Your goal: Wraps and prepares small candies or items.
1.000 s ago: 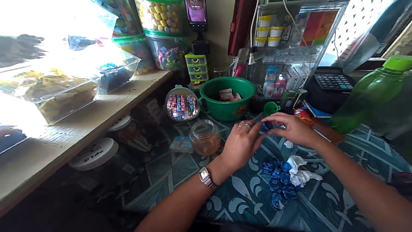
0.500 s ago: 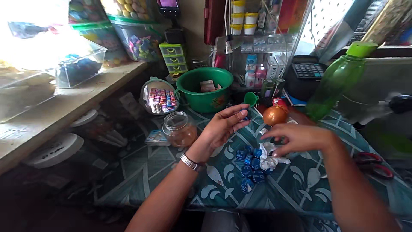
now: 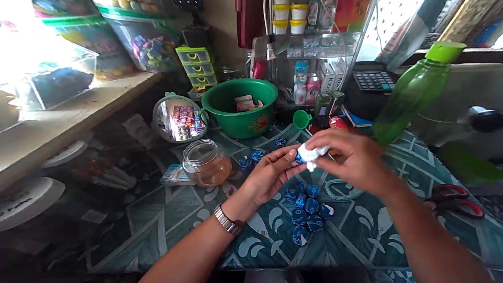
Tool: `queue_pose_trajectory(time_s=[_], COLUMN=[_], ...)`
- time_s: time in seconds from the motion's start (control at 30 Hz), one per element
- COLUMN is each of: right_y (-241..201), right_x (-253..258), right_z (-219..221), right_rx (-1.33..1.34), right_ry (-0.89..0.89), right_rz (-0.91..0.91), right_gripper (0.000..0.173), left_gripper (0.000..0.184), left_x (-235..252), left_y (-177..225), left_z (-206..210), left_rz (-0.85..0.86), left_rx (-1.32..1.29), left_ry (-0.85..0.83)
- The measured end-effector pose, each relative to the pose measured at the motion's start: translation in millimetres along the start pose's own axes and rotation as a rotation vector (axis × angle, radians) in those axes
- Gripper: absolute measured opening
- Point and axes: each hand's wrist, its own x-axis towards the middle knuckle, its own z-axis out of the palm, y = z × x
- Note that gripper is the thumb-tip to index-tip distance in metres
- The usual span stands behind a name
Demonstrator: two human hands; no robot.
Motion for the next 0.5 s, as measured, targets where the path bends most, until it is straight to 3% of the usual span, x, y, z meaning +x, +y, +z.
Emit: queue_pose_trajectory(time_s=[0.1, 0.3, 0.4, 0.5], right_y=[1, 6, -2, 2], right_x=[1, 2, 1, 1], right_z=[28, 7, 17, 19], right_rx=[0.006, -0.115, -0.036, -0.167], right_ry=[0.052, 0.210, 0.155, 0.134], right_rz=[-0.052, 0.005, -0.090, -0.096], right_gripper=[0.013, 0.012, 0.011, 0.015], left_gripper=[0.026, 0.030, 0.028, 0.028], left_x=[-3, -1, -1, -1], left_y=[-1, 0, 2, 2], left_z=[2, -1, 1, 1], left_rz=[0.020, 0.054, 0.060, 0.042], left_rx=[-0.043, -0.052, -0.033, -0.021], left_ry=[0.012, -0.064, -0.019, -0.025])
